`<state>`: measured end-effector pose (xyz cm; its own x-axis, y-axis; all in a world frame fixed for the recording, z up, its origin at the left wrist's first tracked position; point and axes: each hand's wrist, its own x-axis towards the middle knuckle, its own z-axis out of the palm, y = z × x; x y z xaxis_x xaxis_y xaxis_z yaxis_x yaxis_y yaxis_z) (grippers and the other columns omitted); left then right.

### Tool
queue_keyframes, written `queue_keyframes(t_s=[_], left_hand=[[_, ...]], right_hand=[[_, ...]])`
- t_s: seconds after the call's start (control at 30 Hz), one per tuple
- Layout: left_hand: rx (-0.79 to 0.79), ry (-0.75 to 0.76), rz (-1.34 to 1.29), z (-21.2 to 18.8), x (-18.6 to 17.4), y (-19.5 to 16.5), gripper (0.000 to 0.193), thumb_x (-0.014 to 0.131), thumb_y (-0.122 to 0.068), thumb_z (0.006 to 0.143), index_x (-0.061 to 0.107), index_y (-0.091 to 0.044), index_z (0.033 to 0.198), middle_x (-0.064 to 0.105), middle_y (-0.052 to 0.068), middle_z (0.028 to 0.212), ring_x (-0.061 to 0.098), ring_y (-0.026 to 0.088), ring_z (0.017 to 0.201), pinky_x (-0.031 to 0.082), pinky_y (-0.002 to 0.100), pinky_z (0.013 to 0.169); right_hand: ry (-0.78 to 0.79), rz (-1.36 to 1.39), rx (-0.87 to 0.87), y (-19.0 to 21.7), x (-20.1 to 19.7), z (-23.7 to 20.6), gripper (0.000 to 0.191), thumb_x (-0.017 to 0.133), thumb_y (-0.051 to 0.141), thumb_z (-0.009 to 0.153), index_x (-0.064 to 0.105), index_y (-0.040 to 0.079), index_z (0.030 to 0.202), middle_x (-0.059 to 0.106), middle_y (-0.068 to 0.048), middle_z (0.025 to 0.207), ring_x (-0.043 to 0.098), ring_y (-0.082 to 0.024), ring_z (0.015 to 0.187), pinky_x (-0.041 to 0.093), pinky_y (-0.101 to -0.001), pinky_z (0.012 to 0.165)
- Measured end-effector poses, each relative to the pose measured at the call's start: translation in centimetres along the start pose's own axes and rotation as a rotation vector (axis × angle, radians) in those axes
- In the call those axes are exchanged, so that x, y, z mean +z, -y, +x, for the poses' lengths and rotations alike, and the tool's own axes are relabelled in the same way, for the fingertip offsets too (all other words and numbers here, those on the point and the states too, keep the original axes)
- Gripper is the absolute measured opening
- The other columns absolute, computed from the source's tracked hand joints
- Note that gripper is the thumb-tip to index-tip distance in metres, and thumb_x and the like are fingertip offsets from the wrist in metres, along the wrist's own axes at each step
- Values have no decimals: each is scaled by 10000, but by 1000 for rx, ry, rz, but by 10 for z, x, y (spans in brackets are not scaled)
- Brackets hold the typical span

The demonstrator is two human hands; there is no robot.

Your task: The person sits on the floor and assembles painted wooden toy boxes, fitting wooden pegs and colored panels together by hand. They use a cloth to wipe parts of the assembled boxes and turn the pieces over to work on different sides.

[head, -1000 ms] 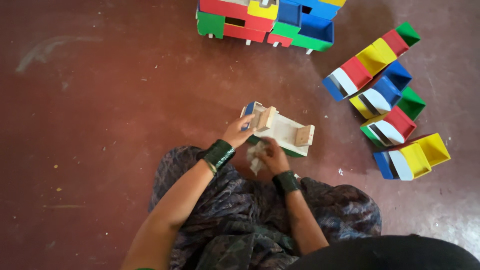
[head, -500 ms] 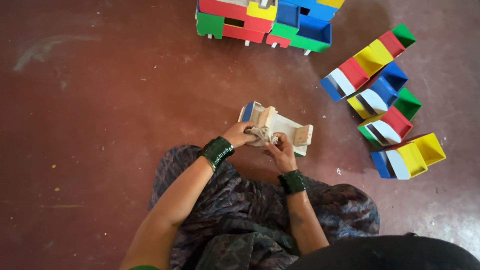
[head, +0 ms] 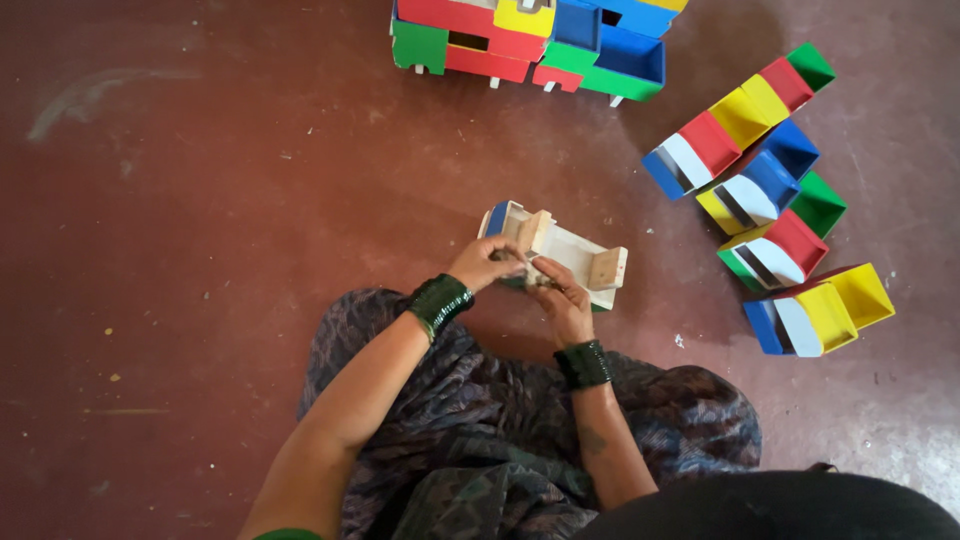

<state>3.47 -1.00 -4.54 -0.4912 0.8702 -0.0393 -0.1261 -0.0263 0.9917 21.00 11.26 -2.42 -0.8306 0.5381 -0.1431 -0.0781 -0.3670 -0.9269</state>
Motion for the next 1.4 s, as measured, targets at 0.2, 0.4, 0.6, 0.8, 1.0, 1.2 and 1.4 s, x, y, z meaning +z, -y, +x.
queue_keyframes(t_s=[0.2, 0.4, 0.6, 0.8, 1.0, 1.2, 1.4], left_hand=[[70, -160, -34, -1, -6, -1, 113, 771, -98, 871, 696, -62, 947, 712, -3, 881, 661, 65, 797, 554, 245, 719], [-47, 13, -126, -2, -1, -5, 137, 773, -112, 879, 687, -55, 970, 716, 12, 880, 687, 103, 806, 580, 256, 746], [73, -116, -16, 2, 2, 2, 263, 806, -131, 845, 654, -65, 1049, 681, 7, 915, 647, 91, 826, 556, 259, 739], [169, 47, 134, -3, -5, -9, 366, 838, -156, 896, 686, -83, 1221, 700, 11, 1088, 633, 102, 1011, 510, 256, 870], [-33, -100, -116, -2, 10, -6, 398, 787, -218, 838, 660, -88, 1192, 723, -6, 997, 674, 87, 877, 572, 280, 763], [245, -222, 235, -1, 6, 2, 277, 821, -148, 835, 704, 16, 1025, 670, 71, 934, 646, 130, 827, 529, 308, 756], [324, -265, 174, -3, 11, -4, 298, 744, -216, 903, 680, -14, 1112, 732, 71, 958, 685, 121, 885, 537, 308, 802]], right_hand=[[-67, -317, -178, -3, -4, 9, 320, 675, -15, 990, 683, -23, 1310, 663, -104, 1228, 628, -142, 1033, 549, -284, 894], [-190, -227, -314, -13, -13, 18, 324, 713, -56, 918, 587, 6, 1210, 648, -81, 1182, 667, -143, 1004, 601, -300, 876], [-184, -305, -467, -11, 1, 10, 277, 704, -94, 928, 557, 9, 1140, 610, -87, 1200, 645, -152, 1069, 570, -307, 930], [-151, -419, -404, -3, 6, 4, 316, 667, -97, 928, 621, 2, 1225, 641, -70, 1186, 616, -133, 1053, 531, -274, 933], [-141, -358, -290, -1, 4, 3, 293, 698, -49, 933, 647, 12, 1214, 657, -48, 1137, 648, -112, 950, 599, -284, 818], [-170, -339, -120, -9, -6, 4, 338, 712, -10, 925, 662, 12, 1259, 666, -56, 1126, 683, -127, 892, 609, -301, 716], [-97, 43, -74, -8, -10, 7, 413, 658, -44, 911, 653, 11, 1320, 713, -91, 1167, 715, -159, 1017, 631, -329, 887]])
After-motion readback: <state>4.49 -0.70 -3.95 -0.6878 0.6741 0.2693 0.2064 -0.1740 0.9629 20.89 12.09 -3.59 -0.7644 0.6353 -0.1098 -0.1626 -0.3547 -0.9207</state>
